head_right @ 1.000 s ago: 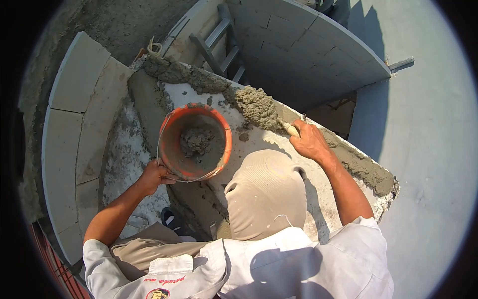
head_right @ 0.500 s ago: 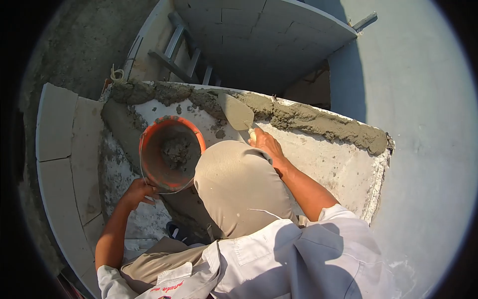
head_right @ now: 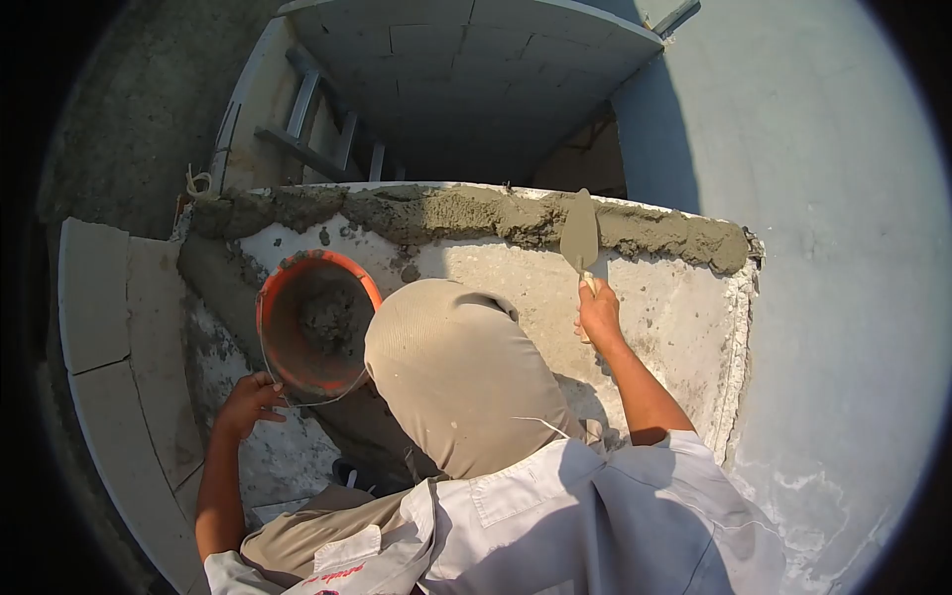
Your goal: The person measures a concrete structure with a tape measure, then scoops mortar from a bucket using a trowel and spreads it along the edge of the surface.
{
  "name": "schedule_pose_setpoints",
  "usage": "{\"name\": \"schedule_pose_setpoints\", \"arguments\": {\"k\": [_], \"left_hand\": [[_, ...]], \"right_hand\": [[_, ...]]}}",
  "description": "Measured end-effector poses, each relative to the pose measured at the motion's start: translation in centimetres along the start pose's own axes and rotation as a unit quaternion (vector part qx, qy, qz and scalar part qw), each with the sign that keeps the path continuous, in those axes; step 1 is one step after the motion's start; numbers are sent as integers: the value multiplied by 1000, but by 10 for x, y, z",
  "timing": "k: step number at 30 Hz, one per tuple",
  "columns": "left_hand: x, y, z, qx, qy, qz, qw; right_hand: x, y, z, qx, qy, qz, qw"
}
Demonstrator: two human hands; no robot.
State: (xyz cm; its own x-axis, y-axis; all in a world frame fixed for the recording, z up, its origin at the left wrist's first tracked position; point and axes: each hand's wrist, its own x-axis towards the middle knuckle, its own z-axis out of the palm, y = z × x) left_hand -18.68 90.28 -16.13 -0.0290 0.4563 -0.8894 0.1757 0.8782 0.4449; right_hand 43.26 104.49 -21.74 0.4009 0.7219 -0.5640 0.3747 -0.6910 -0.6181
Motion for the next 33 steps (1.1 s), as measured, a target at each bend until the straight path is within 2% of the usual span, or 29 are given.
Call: {"name": "schedule_pose_setpoints", "arguments": {"k": [3, 4, 8, 10, 14, 17, 18, 19, 21, 24, 27, 28, 31, 33], "left_hand": [[2, 2, 1, -20, 4, 10, 1000], [3, 2, 1, -28, 1, 12, 1000], [-1, 3, 6, -61, -9, 3, 998], [-1, 2, 11, -72, -22, 3, 997], [-1, -6, 15, -79, -35, 0, 996], [-3, -6, 17, -82, -32, 9, 996], [-2, -6, 17, -83, -31, 7, 996], [-1, -5, 17, -84, -30, 6, 996], [2, -5, 17, -83, -30, 3, 996], [9, -6, 15, -77, -34, 3, 996], [11, -6, 15, -71, -31, 4, 997], [10, -5, 16, -69, -29, 5, 997], [4, -4, 18, -65, -23, 7, 998], [0, -4, 18, -72, -23, 10, 997]], "right_hand": [[-6, -8, 27, 81, -108, 39, 990], [-15, -17, 41, 66, -117, 49, 990], [-11, -27, 75, -56, -166, -113, 978], [5, -11, 90, -143, -171, -239, 945], [-7, -33, 51, -305, -97, -189, 928], [31, 12, -4, -266, 39, -146, 952], [36, 14, -25, -259, 54, -100, 959], [46, 26, -41, -250, 76, -94, 961], [29, 3, -56, -160, 76, -5, 984], [9, -14, -52, -205, 47, -66, 975], [4, -5, -32, -340, 138, -293, 883], [-1, -14, -27, -345, 117, -229, 903], [12, -13, -25, -418, 80, -233, 874], [13, -13, -23, -409, 110, -253, 870]]}}
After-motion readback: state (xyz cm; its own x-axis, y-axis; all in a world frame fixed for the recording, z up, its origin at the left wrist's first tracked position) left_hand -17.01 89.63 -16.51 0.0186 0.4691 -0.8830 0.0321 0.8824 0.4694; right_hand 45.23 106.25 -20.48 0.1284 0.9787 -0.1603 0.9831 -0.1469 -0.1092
